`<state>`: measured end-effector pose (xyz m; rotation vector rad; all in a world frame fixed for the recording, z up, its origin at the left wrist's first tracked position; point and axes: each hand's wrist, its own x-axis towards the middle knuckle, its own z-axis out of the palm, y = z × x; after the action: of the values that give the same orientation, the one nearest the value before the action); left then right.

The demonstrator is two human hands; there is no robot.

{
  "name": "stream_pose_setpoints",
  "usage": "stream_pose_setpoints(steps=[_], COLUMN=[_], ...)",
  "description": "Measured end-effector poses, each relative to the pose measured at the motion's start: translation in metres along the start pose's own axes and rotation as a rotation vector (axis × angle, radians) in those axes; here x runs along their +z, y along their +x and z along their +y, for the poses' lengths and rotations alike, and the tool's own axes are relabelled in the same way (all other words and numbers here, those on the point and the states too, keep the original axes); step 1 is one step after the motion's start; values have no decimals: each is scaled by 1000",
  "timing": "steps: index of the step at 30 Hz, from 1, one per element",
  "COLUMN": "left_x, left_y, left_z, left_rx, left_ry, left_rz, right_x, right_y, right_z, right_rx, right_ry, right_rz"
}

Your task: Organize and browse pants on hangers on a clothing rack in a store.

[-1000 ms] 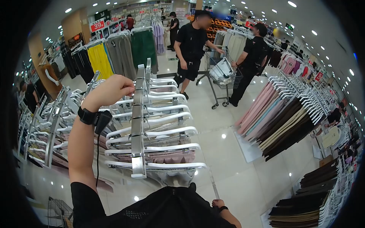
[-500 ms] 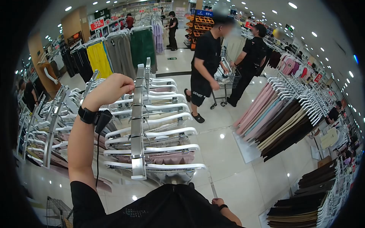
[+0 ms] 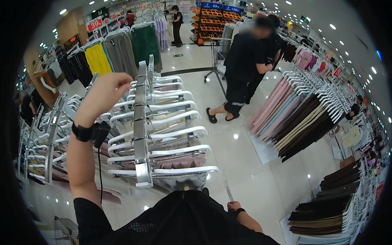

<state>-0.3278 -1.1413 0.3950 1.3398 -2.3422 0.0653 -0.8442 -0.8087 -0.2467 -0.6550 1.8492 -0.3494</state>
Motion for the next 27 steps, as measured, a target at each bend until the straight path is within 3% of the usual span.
stream_pose_setpoints(steps=[2, 6, 10, 12, 18, 27], left_x=[-17, -55, -84, -130, -137, -119], left_y=[-7, -33, -83, -105, -142, -162], left_z=[14, 62, 90, 74, 84, 80], left_rx=[10, 156, 399, 644, 1083, 1183], left_ry=[-59, -246, -16, -87, -36, -42], left_rz=[156, 426, 694, 504, 837, 1047], right_x=[-1, -6, -2, 0, 9, 21], right_y=[12, -5, -4, -17, -5, -31], right_z=[17, 6, 9, 0, 32, 50], right_rx=[-1, -5, -24, -21, -9, 9], right_ry=[124, 11, 27, -30, 46, -10], right_rz=[-47, -16, -29, -11, -3, -15])
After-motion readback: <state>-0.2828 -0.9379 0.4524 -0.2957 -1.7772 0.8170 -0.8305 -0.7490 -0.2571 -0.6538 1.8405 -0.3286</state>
